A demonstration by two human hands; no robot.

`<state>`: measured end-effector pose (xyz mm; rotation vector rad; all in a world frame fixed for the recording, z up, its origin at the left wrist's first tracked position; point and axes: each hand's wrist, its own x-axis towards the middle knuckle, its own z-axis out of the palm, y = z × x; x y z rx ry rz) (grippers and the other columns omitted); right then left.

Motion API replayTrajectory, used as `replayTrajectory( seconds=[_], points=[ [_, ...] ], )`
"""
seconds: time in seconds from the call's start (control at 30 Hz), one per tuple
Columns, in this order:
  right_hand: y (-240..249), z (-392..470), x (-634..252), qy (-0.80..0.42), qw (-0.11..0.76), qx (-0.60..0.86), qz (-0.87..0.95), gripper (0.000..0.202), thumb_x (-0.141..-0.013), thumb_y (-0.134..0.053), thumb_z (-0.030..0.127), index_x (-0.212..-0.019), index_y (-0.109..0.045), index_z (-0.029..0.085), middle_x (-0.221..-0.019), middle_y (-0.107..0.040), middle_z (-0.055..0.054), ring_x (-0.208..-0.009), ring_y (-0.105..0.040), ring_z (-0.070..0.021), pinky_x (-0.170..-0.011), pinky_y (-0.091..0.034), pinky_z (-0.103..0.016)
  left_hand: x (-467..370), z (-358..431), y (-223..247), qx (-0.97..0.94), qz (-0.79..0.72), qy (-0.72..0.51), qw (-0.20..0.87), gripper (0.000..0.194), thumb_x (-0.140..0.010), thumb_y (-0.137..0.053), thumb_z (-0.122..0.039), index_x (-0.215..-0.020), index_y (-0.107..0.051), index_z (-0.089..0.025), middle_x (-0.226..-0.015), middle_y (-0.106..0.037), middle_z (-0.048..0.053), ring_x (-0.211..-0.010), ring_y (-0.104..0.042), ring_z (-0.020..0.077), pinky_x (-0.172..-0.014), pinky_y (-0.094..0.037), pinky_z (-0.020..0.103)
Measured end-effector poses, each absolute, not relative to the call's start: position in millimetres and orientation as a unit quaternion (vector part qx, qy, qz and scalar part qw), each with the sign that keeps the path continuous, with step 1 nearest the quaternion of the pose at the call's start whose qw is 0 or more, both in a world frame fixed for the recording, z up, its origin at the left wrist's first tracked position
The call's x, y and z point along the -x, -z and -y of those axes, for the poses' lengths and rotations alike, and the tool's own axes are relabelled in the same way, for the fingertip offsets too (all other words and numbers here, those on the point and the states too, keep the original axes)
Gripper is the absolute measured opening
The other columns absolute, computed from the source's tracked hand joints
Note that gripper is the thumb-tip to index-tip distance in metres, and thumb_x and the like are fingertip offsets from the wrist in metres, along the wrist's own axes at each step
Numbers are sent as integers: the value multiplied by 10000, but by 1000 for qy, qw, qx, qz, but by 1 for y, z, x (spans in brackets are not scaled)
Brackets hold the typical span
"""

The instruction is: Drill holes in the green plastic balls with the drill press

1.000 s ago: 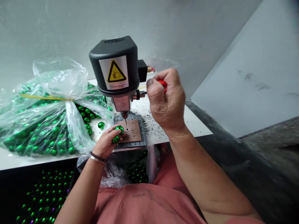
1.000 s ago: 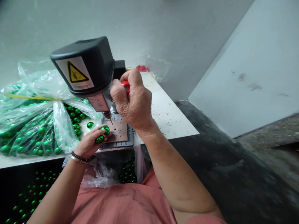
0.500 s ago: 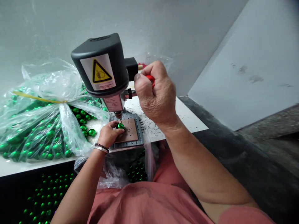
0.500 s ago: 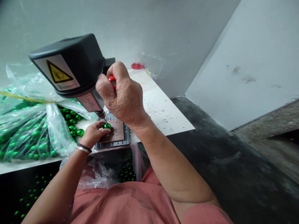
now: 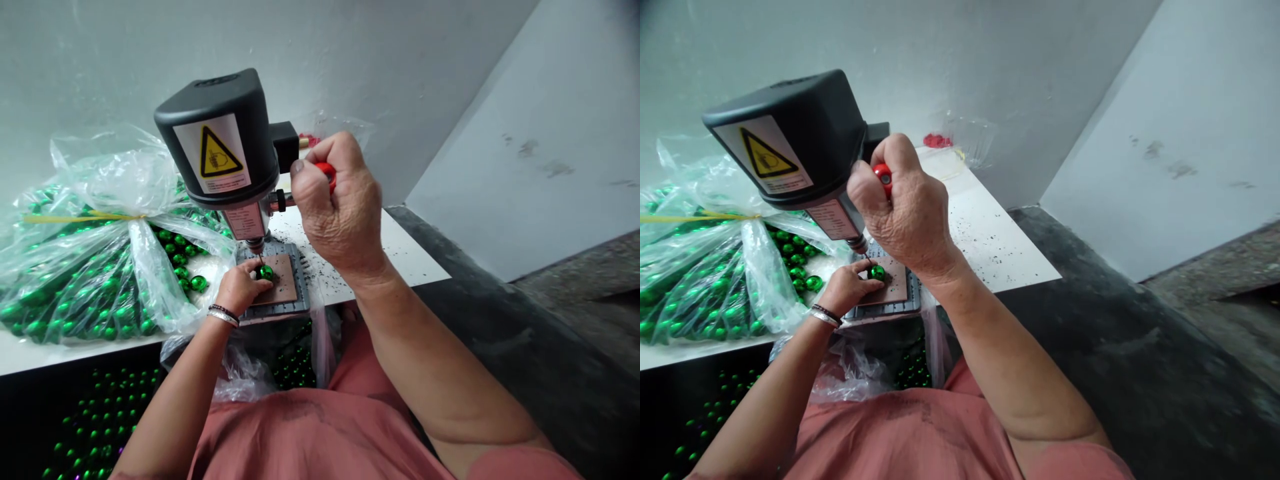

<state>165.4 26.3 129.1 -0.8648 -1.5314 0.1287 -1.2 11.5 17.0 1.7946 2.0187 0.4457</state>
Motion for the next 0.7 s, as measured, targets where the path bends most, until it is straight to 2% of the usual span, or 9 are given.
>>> replayTrajectory(
  seconds=[0.3, 0.7],
  points=[
    [-120, -18, -165, -55, 638, 391, 661, 185, -835, -399, 370, -738, -422, 214, -590, -380, 64, -506, -361, -35, -537, -364, -185, -3, -15, -19, -638, -732, -148, 188, 488, -621, -649, -395, -1083, -636, -241, -641, -638, 4, -587, -550, 156, -562, -390, 246],
    [-116, -18, -163, -42, 655, 383, 650, 135, -811, -451, 324, -728, -430, 220, -581, -416, 67, -482, -355, -41, -504, -344, -186, -3, -8, -16, -679, -701, -148, 160, 432, -675, -628, -345, -1100, -600, -274, -916, -678, 20, -752, -604, 187, -657, -416, 257]
  ],
)
